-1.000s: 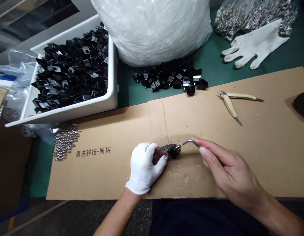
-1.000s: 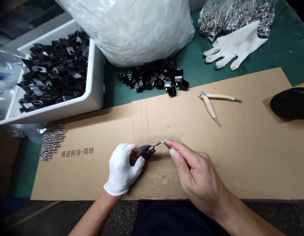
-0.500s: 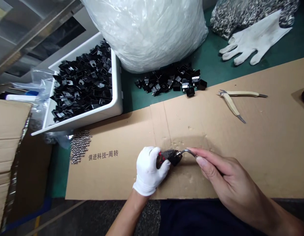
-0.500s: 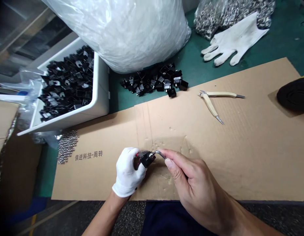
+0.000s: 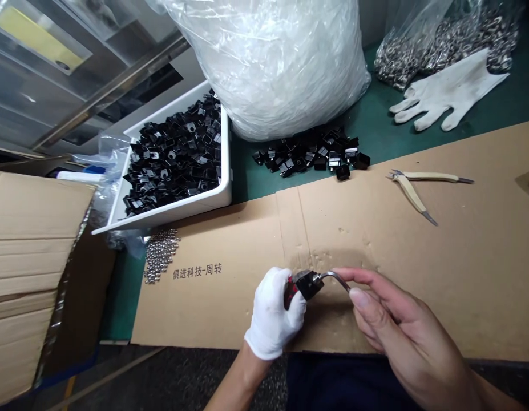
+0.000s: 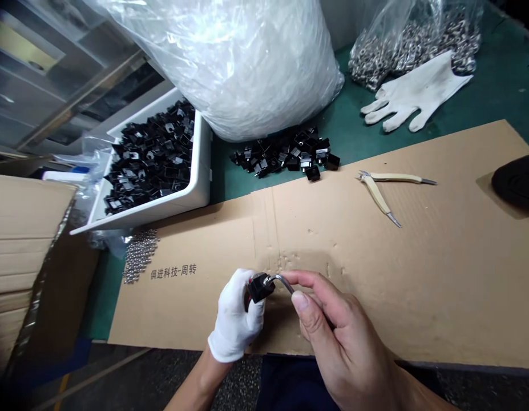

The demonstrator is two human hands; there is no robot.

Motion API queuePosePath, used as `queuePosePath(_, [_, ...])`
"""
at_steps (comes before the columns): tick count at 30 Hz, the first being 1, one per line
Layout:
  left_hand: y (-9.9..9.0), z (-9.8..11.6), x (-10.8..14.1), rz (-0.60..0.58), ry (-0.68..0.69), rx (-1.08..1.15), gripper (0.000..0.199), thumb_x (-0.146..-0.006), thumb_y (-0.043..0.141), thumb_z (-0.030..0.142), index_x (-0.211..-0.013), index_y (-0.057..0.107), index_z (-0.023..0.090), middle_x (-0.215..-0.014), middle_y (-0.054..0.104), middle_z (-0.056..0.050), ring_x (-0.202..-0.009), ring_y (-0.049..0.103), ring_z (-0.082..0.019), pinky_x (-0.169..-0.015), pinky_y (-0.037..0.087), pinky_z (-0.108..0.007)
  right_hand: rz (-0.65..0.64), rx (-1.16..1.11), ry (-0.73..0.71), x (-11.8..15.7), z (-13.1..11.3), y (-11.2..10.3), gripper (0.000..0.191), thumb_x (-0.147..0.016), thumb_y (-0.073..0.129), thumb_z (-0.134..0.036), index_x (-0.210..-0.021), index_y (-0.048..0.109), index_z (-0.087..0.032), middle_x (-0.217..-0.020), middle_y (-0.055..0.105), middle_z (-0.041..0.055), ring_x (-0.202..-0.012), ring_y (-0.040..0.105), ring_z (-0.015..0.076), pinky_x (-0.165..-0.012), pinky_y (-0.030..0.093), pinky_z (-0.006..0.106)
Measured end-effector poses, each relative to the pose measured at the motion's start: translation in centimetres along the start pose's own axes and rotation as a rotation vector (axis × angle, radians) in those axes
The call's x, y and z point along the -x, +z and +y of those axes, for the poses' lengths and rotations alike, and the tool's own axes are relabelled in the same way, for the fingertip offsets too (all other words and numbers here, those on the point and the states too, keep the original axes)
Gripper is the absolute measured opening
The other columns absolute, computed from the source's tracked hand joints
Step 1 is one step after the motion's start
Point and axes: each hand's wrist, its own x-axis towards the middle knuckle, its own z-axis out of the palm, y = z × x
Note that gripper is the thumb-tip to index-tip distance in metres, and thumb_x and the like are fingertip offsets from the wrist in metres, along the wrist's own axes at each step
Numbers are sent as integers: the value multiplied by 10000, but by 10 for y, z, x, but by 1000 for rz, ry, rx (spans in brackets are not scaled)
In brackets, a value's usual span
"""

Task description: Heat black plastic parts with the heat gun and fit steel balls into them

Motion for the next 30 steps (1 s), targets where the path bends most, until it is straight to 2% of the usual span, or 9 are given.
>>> queuePosePath(4, [2,15,5,-15,-111,106,141,-1027,525,322,-1023,604,205,-902,600,-50,-778,585,-198,-724,463,-320,57,-92,36,3,1,6,356,-1091,540,-497,-1379,621,-303,-657,382,-60,-559,354,122,-476,285,250])
queuePosePath(9, [7,29,11,18,-197,153,141,-1035,523,308,-1070,616,208,-918,632,-44,-788,614,-197,-734,484,-320,36,-169,36,5,2,12,362,-1096,526,-489,-1373,620,-275,-649,358,-62,-545,327,124,-472,246,266])
queuePosePath(20, [17,41,10,170,-243,99,221,-1065,492,269,-1234,631,237,-1190,717,-78,-1080,707,-224,-881,560,-318,68,-79,-136,-6,12,20,299,-1121,510,-395,-1373,620,-278,-667,409,-58,-560,380,118,-483,312,251])
queuePosePath(26, [20,45,6,228,-266,77,243,-1073,482,286,-1248,642,234,-1170,732,-78,-1070,720,-231,-921,569,-339,108,-94,-157,-11,22,27,289,-1112,538,-370,-1367,650,-292,-689,380,-54,-593,406,125,-513,374,245])
queuePosePath(30, [25,55,5,214,-346,148,238,-1089,450,299,-1215,640,230,-1143,729,-87,-1025,715,-226,-899,561,-342,200,-125,-202,-19,24,39,240,-1089,585,-379,-1292,689,-304,-670,439,-45,-588,435,131,-521,406,246])
